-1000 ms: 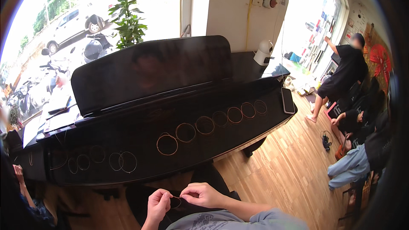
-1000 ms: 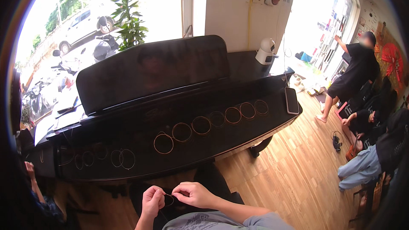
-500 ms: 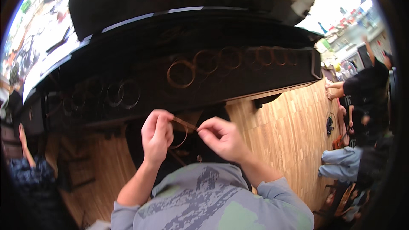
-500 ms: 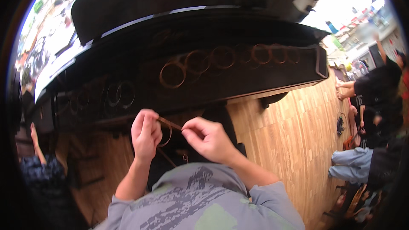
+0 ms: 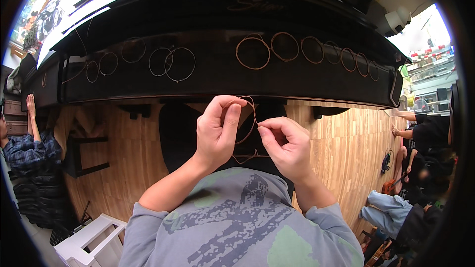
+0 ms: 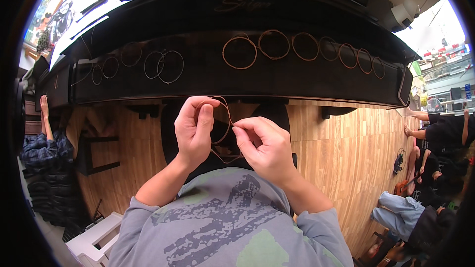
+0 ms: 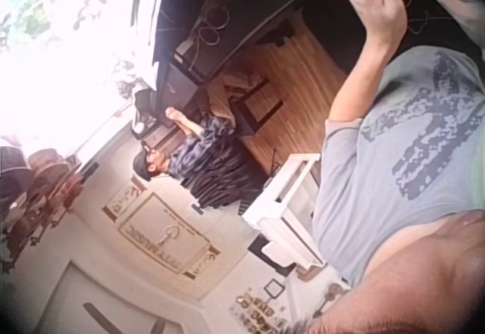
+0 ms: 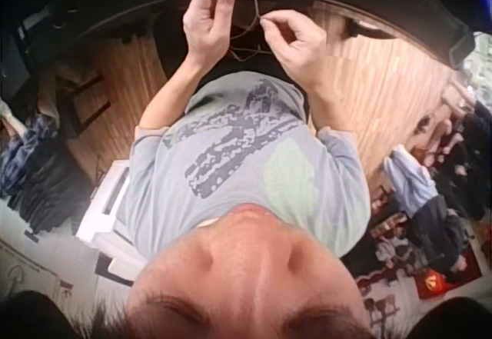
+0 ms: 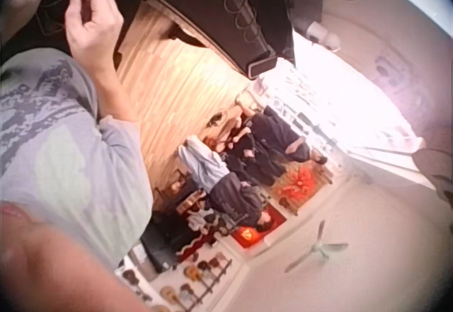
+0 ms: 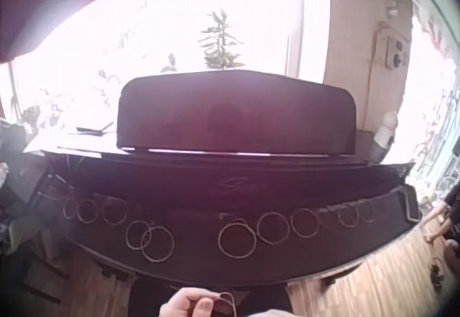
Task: The person shapes copper wire into circular loops by hand, repeatedly bending and twisting the ends to form closed rings. The person places the finished loops on the piano lid and continues with additional pieces of wire.
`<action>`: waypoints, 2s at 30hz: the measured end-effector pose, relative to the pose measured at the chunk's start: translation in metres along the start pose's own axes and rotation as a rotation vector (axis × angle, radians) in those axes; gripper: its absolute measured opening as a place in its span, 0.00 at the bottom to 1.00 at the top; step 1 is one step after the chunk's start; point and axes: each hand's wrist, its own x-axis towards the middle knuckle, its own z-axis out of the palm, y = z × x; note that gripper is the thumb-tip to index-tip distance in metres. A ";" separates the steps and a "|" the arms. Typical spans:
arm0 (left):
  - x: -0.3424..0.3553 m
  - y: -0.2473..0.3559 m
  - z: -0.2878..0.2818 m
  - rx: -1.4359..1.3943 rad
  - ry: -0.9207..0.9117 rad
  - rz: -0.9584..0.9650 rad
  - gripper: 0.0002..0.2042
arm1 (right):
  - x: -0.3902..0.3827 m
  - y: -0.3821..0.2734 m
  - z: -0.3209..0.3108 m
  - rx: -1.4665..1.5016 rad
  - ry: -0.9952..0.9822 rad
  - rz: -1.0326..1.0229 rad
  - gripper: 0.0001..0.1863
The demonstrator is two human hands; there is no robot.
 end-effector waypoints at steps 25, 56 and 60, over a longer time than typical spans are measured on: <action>0.009 -0.001 -0.039 0.071 -0.381 -0.311 0.16 | 0.028 0.036 -0.030 0.805 -0.145 0.269 0.10; 0.006 -0.008 -0.031 0.111 -0.400 -0.254 0.08 | 0.025 0.018 -0.019 0.295 -0.572 0.421 0.09; 0.006 0.004 -0.033 0.075 -0.301 -0.313 0.10 | 0.025 0.016 -0.011 0.284 -0.417 0.452 0.07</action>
